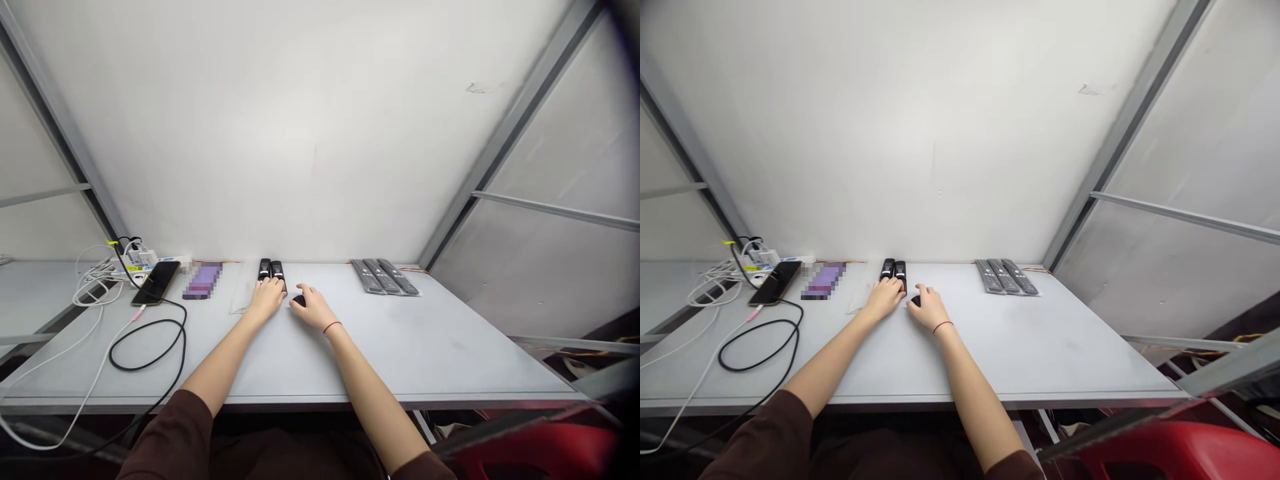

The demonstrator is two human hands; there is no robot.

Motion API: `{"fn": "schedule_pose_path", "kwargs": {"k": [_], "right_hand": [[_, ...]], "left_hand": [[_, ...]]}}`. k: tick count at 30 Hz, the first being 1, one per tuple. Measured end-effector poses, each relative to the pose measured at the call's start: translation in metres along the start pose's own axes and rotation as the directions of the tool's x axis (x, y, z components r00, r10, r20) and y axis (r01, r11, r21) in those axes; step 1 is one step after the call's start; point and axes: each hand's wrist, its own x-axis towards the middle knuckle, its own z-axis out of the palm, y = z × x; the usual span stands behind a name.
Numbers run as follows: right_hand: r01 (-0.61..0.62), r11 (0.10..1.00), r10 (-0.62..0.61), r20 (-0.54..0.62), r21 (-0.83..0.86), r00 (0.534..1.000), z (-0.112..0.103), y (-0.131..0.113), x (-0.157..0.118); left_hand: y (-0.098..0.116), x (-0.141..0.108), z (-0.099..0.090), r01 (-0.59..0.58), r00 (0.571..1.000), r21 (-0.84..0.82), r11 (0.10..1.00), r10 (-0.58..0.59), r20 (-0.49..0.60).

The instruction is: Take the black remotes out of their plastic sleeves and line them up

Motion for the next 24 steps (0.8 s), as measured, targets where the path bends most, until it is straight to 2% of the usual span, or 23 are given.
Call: {"fn": "schedule_pose_path", "kwargs": {"k": [4,9,13,16,19,22,24], "right_hand": [[0.064,0.998,-0.064,0.025,0.007,0.998,0.001,-0.008,-0.004],[0.135,0.991,-0.133,0.093,-0.009,0.987,-0.001,-0.013,-0.006],[0.175,0.984,-0.178,0.126,0.033,0.976,-0.002,-0.012,-0.007],[0.221,0.974,-0.226,0.143,0.050,0.964,-0.001,-0.011,-0.007],[0.270,0.961,-0.277,0.129,0.068,0.952,0.001,-0.013,-0.007],[0.300,0.951,-0.306,0.073,0.076,0.949,0.004,-0.016,-0.006],[0.323,0.944,-0.326,0.036,0.070,0.945,0.007,-0.017,-0.006]], "left_hand": [[-0.004,0.001,0.002,0.044,0.999,0.035,0.998,-0.044,-0.022],[-0.004,0.002,0.002,0.069,0.997,0.187,0.980,-0.072,0.009],[-0.002,0.001,-0.002,0.070,0.997,0.192,0.979,-0.073,0.007],[-0.005,-0.001,-0.013,0.091,0.996,0.161,0.983,-0.090,-0.011],[-0.013,-0.005,-0.029,0.154,0.988,0.114,0.982,-0.154,-0.005],[-0.024,-0.010,-0.043,0.220,0.974,0.099,0.971,-0.225,0.043],[-0.030,-0.012,-0.047,0.251,0.958,0.110,0.962,-0.263,0.112]]}}
